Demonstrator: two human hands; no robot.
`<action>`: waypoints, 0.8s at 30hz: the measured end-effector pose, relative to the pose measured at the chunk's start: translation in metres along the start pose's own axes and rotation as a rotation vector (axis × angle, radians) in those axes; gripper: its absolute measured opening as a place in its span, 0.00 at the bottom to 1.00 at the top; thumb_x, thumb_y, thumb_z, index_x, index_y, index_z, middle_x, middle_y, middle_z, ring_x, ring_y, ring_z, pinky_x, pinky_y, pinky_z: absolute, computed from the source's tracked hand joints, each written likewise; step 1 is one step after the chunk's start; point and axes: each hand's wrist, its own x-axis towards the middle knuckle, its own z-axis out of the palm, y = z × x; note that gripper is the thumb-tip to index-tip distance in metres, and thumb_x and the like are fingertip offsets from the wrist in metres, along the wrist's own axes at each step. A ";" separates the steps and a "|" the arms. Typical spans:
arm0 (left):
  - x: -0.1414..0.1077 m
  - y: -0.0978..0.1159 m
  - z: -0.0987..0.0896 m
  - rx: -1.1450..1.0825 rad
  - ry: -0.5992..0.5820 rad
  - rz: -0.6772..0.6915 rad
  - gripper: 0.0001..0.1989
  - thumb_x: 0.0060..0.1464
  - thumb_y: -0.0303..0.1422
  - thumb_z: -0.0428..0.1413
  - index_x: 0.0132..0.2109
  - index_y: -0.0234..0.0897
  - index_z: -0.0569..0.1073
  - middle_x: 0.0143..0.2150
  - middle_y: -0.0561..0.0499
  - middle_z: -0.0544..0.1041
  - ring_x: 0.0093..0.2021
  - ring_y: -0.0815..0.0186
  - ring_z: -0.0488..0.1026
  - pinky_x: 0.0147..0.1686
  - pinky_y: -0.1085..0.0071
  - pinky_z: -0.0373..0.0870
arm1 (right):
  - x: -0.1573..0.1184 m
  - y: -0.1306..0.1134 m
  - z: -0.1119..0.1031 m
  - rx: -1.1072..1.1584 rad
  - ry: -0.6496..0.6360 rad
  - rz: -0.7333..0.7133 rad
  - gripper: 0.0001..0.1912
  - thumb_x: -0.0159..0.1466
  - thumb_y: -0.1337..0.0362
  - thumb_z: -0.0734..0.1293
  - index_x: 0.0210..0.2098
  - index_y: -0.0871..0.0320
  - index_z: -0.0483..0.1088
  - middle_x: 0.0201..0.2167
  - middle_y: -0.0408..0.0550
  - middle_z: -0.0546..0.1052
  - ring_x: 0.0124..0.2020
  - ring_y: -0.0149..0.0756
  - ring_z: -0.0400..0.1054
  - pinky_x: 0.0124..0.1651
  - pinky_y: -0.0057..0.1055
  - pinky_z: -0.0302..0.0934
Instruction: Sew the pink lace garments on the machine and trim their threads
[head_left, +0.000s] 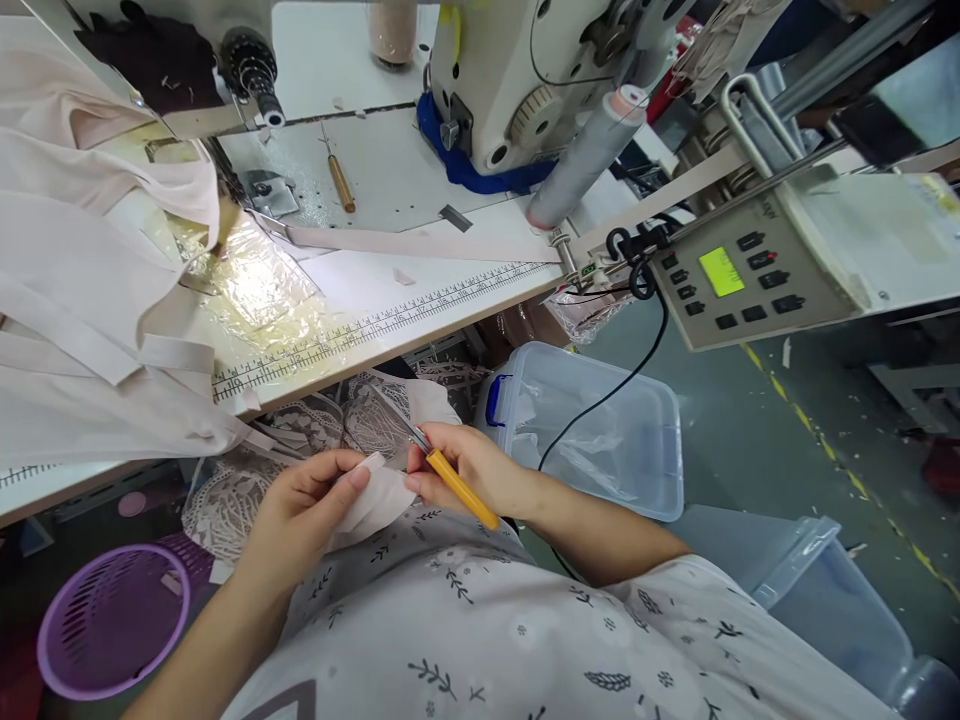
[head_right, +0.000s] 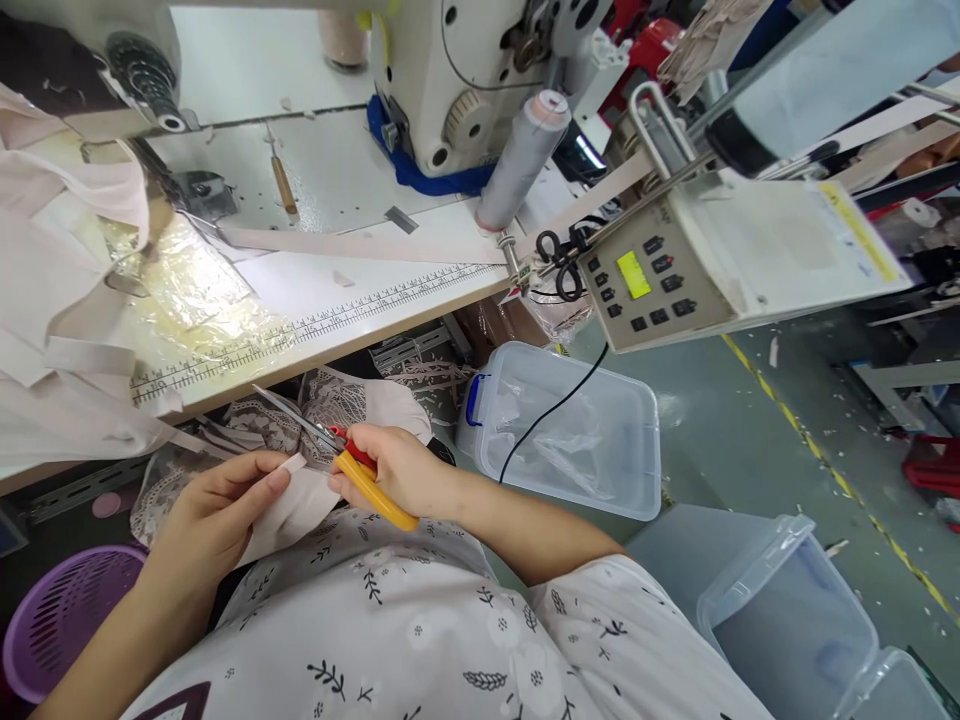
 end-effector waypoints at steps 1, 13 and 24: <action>0.000 0.001 0.002 0.017 -0.004 0.005 0.13 0.48 0.43 0.62 0.32 0.37 0.78 0.25 0.51 0.75 0.24 0.68 0.68 0.24 0.75 0.66 | -0.001 -0.001 -0.001 -0.013 -0.005 0.015 0.20 0.56 0.50 0.70 0.27 0.57 0.59 0.22 0.40 0.68 0.24 0.29 0.62 0.26 0.25 0.57; 0.001 -0.003 0.007 0.041 -0.092 0.010 0.15 0.53 0.44 0.56 0.32 0.36 0.75 0.25 0.52 0.72 0.24 0.70 0.64 0.23 0.77 0.61 | -0.005 0.019 -0.040 -0.584 -0.482 -0.120 0.32 0.57 0.29 0.52 0.28 0.55 0.52 0.27 0.44 0.62 0.27 0.33 0.56 0.32 0.31 0.57; 0.000 -0.003 0.010 0.159 -0.008 -0.023 0.17 0.50 0.45 0.54 0.29 0.35 0.71 0.22 0.54 0.66 0.23 0.71 0.59 0.21 0.77 0.57 | -0.014 0.001 -0.030 -0.780 -0.427 -0.010 0.38 0.52 0.24 0.42 0.26 0.54 0.49 0.24 0.43 0.62 0.23 0.31 0.52 0.27 0.28 0.48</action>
